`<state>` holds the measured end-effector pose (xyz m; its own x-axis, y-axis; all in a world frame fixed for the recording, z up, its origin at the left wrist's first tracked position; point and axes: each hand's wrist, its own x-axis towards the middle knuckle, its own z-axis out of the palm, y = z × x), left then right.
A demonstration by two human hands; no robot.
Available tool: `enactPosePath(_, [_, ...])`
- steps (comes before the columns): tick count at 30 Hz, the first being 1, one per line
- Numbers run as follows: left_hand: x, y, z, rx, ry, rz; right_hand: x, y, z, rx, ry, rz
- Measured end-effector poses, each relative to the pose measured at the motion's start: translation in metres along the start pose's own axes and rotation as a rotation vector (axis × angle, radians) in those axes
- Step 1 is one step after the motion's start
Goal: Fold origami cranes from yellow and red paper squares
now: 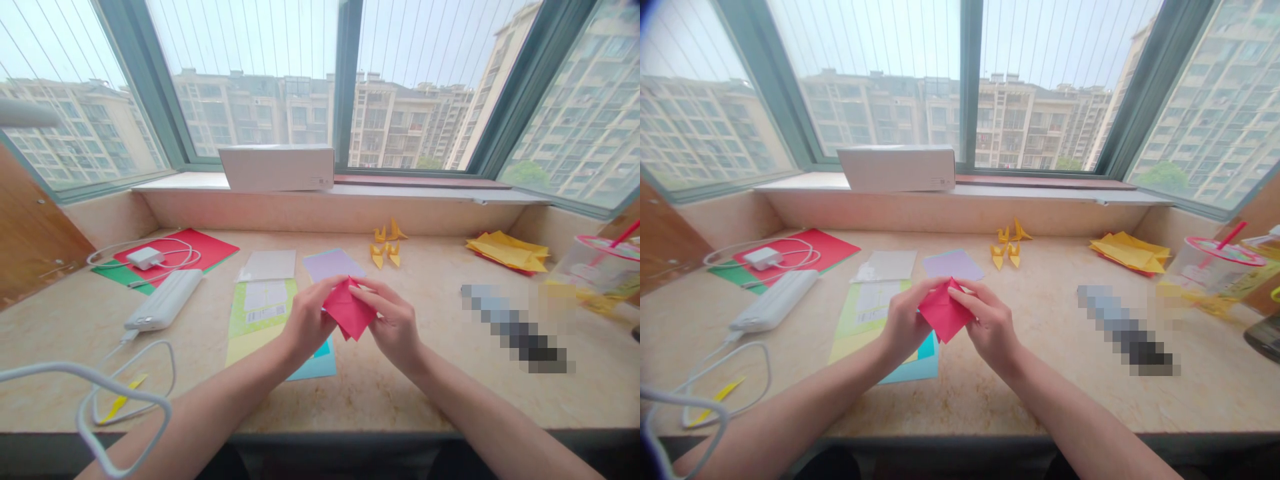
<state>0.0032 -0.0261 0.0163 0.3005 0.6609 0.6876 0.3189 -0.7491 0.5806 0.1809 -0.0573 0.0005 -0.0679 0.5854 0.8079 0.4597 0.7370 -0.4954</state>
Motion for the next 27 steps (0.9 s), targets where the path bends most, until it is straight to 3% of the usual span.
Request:
enactPosePath(9, [-0.006, -0.005, -0.005, 0.296, -0.019, 0.304, -0.001, -0.007, 0.001, -0.017, 0.033, -0.017])
enactPosePath(16, [-0.001, -0.002, -0.003, 0.445, -0.098, 0.467, 0.005, -0.009, 0.003, 0.138, 0.018, 0.416])
enactPosePath(19, [0.001, 0.000, -0.003, 0.488, -0.090, 0.523, 0.006, -0.009, 0.000, 0.243, -0.006, 0.511])
enactPosePath(27, [0.000, 0.009, -0.002, 0.486, -0.094, 0.564, 0.007, -0.010, -0.004, 0.238, 0.057, 0.346])
